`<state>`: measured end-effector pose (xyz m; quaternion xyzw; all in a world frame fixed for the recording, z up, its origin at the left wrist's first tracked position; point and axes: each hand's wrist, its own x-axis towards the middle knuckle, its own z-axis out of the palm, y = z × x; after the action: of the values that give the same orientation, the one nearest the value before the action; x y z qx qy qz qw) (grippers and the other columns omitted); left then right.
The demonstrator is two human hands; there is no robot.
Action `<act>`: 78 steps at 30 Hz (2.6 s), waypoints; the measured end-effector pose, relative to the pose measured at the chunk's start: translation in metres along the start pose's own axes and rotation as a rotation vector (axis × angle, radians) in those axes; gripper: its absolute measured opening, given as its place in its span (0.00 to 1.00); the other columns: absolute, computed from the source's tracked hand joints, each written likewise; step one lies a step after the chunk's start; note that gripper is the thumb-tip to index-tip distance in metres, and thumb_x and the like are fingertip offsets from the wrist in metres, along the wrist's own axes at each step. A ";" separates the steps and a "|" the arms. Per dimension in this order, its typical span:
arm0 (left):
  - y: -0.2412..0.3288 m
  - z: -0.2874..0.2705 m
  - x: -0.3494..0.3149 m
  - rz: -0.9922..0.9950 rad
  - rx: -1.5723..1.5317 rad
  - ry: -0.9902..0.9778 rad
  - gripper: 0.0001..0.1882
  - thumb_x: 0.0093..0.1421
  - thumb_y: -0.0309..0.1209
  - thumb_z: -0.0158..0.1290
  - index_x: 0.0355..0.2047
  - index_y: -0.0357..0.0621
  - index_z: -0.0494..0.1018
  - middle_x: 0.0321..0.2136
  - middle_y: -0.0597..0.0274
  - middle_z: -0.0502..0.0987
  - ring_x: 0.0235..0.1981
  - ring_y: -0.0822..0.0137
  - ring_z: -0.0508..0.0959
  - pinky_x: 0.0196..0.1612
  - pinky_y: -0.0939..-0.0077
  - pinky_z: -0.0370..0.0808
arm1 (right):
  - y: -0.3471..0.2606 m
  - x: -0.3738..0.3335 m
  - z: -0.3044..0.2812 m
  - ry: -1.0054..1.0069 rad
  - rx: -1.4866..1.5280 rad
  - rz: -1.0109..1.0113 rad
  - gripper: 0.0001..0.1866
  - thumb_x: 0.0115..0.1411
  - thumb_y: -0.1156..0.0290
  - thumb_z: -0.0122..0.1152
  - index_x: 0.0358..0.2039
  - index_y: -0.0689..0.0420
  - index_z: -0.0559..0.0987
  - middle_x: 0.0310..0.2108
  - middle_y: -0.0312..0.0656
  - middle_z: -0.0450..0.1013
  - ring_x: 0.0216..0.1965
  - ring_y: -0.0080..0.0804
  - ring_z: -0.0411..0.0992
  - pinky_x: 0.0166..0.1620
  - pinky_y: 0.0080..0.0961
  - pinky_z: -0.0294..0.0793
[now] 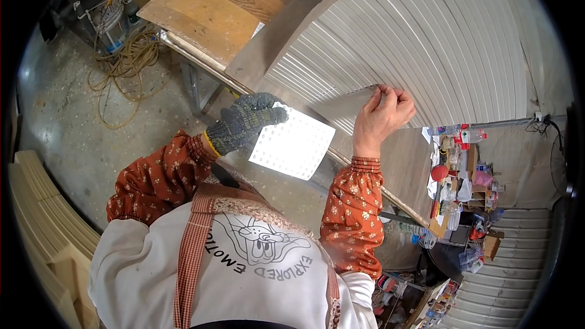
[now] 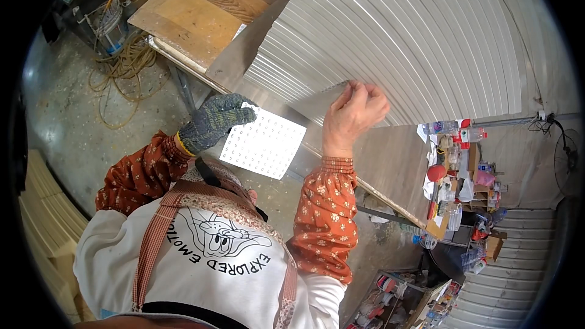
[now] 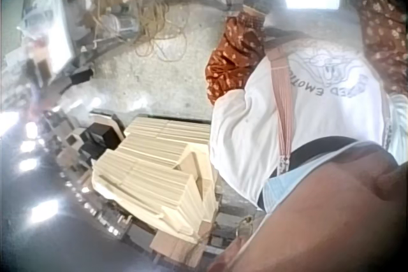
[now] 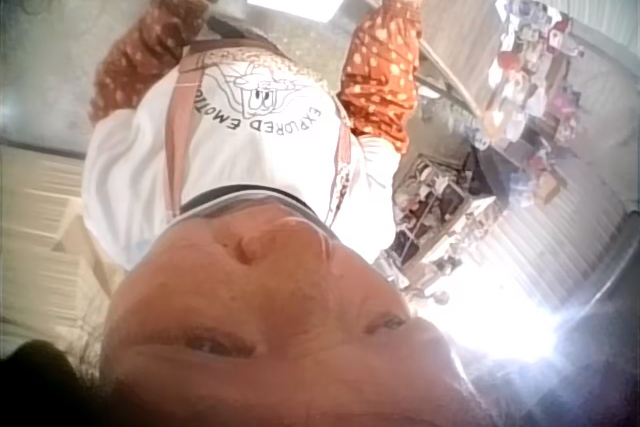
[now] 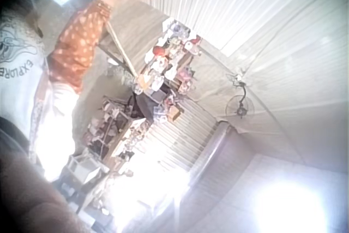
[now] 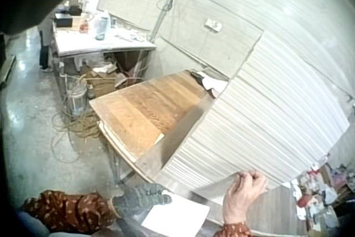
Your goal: The person peels stickers from a sheet and applies them onto a stack of panels. The person then places the sticker sheet on a workbench and moves a bottle and tools.
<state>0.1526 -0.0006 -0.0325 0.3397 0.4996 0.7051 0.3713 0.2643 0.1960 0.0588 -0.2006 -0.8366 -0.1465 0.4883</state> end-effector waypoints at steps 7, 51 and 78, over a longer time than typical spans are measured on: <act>-0.001 -0.002 0.000 0.070 0.093 -0.043 0.08 0.57 0.28 0.51 0.35 0.37 0.73 0.32 0.59 0.75 0.35 0.70 0.75 0.39 0.77 0.72 | 0.002 0.001 -0.003 0.026 -0.031 -0.008 0.09 0.45 0.74 0.63 0.28 0.57 0.73 0.31 0.44 0.64 0.37 0.41 0.62 0.40 0.37 0.59; 0.009 0.014 0.005 0.278 0.390 -0.104 0.09 0.55 0.23 0.50 0.37 0.37 0.73 0.35 0.55 0.75 0.35 0.65 0.75 0.37 0.75 0.73 | 0.001 0.007 -0.029 -0.130 0.341 0.132 0.04 0.50 0.81 0.56 0.28 0.63 0.71 0.35 0.48 0.65 0.37 0.41 0.65 0.40 0.31 0.66; 0.011 0.008 0.003 0.037 0.051 -0.051 0.09 0.56 0.27 0.51 0.37 0.37 0.73 0.31 0.63 0.75 0.32 0.75 0.74 0.34 0.82 0.70 | 0.000 0.013 -0.014 -0.067 0.023 0.057 0.05 0.49 0.78 0.59 0.27 0.62 0.74 0.31 0.44 0.64 0.36 0.39 0.63 0.40 0.33 0.64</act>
<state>0.1560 0.0029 -0.0195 0.3759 0.5014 0.6900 0.3621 0.2691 0.1924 0.0768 -0.2237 -0.8479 -0.1162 0.4665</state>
